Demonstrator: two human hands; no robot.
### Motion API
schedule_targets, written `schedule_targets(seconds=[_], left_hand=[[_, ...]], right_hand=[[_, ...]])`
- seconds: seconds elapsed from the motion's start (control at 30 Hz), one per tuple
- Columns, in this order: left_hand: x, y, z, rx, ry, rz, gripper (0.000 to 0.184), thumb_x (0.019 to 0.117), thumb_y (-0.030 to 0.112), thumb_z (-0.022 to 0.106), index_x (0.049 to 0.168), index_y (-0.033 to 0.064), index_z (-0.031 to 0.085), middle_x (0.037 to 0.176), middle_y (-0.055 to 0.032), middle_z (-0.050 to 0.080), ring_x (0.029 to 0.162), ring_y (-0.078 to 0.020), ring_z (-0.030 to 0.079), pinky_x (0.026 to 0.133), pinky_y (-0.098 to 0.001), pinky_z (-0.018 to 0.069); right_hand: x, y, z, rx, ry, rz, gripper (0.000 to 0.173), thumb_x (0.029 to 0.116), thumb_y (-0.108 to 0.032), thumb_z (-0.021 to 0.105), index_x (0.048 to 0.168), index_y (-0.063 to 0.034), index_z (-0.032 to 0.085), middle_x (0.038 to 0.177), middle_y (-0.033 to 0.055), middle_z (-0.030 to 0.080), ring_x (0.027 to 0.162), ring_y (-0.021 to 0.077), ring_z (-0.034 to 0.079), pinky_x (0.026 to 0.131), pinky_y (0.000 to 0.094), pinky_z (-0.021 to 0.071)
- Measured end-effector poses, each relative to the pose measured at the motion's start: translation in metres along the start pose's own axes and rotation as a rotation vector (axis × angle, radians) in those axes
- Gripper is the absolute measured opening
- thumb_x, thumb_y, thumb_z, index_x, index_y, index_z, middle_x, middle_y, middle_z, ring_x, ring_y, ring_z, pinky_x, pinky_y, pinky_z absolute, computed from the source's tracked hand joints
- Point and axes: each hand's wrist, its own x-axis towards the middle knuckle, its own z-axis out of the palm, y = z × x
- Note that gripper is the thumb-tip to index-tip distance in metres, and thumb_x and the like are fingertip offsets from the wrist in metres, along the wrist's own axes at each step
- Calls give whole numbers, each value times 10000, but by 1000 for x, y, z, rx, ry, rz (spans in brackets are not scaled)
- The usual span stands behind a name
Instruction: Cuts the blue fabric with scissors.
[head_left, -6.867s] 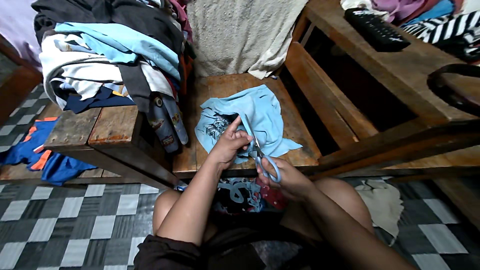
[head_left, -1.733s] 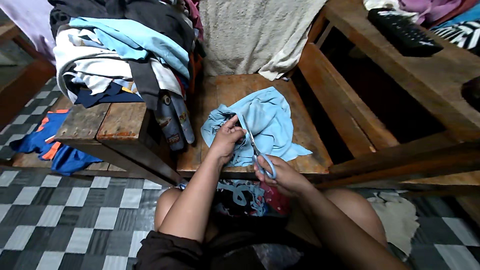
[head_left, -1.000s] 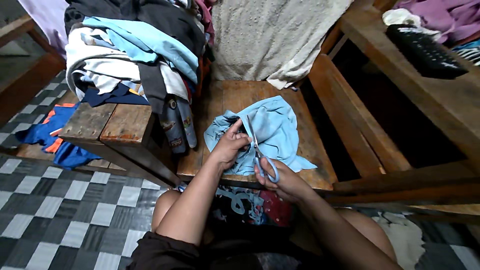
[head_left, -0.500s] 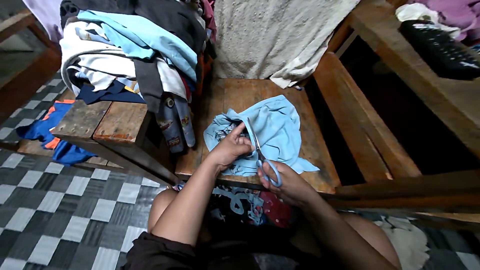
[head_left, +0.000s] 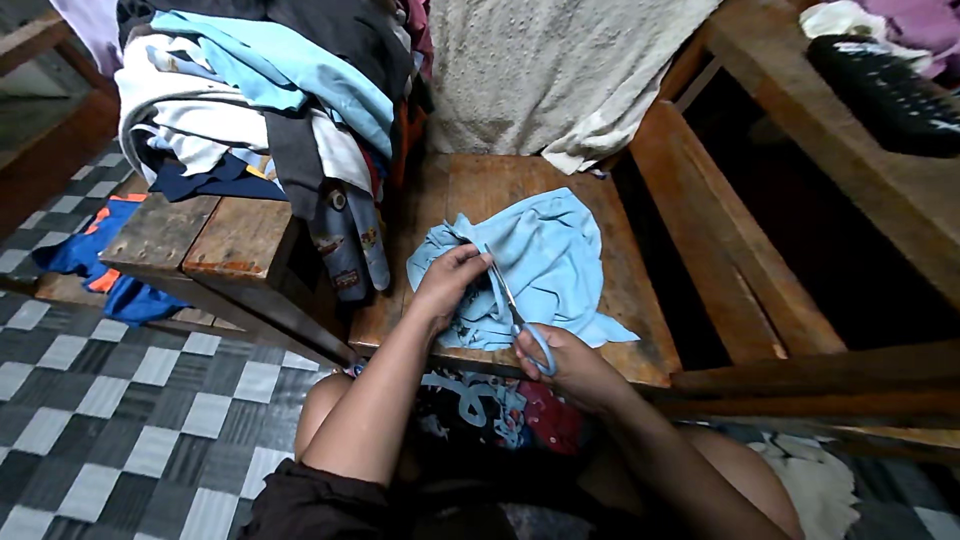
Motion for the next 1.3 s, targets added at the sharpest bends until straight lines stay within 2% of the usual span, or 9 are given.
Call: schedule_targets(seconds=[0.1, 0.23, 0.4, 0.57, 0.73, 0.9, 1.07, 1.2, 1.3], left_hand=[[1, -1, 2, -49, 86, -11, 147, 1019, 55, 571, 1124, -20, 642, 878, -11, 623, 754, -52, 567, 741, -230, 501], [0, 1, 3, -33, 108, -48, 166, 997, 10, 590, 1151, -33, 633, 905, -31, 634, 766, -61, 576, 743, -233, 505], [0, -2, 2, -117, 83, -56, 282, 990, -34, 565, 1271, -25, 582, 869, -12, 628, 735, -56, 574, 716, -218, 503], [0, -10, 6, -240, -10, -75, 592, 976, -70, 545, 1528, 16, 348, 794, -1, 591, 693, -59, 554, 716, -225, 499], [0, -13, 8, -354, -31, -86, 616, 984, -81, 513, 1551, 63, 323, 824, -10, 592, 705, -68, 559, 742, -237, 508], [0, -17, 11, -418, -62, -87, 561, 1000, -63, 477, 1530, 52, 333, 794, 5, 578, 696, -75, 573, 751, -248, 526], [8, -16, 1, -363, -62, -123, 283, 1025, 31, 410, 1276, 50, 539, 923, -15, 622, 759, -85, 598, 723, -250, 529], [14, -19, 0, -400, -42, -140, 229, 1087, 171, 405, 1195, 63, 577, 1000, -34, 643, 856, -113, 634, 796, -292, 547], [15, -17, 5, -432, -2, -127, 153, 1076, 132, 458, 1131, 67, 585, 938, -21, 636, 830, -108, 633, 792, -289, 551]], right_hand=[[0, 1, 0, -50, 0, 1, 246, 1062, -259, 474, 887, -108, 556, 619, -96, 521, 492, -20, 446, 484, 145, 379], [-1, 1, -1, -38, -9, 2, 236, 1066, -239, 482, 883, -109, 554, 615, -94, 526, 489, -23, 447, 482, 137, 374], [-1, 2, -1, 19, -36, -4, 245, 1062, -243, 477, 866, -121, 557, 602, -101, 533, 469, -32, 439, 460, 126, 364], [1, 1, 1, 123, -58, -37, 260, 1048, -295, 445, 872, -137, 553, 600, -113, 534, 465, -40, 440, 455, 115, 359], [3, 3, 3, 203, -62, -64, 268, 1042, -327, 466, 869, -143, 557, 600, -111, 544, 452, -45, 425, 442, 107, 342], [2, 2, 4, 212, -51, -66, 263, 1048, -306, 442, 881, -138, 556, 606, -111, 549, 452, -51, 421, 440, 102, 336], [-1, -1, 1, 130, -40, -30, 272, 1067, -273, 428, 878, -128, 559, 599, -107, 536, 452, -45, 415, 443, 111, 339], [-3, 0, 0, 114, -71, 19, 273, 1072, -265, 431, 882, -120, 561, 600, -101, 533, 463, -37, 426, 454, 117, 347], [-5, 3, 0, 120, -78, 46, 278, 1075, -281, 425, 891, -120, 558, 604, -96, 538, 459, -36, 421, 447, 122, 341]])
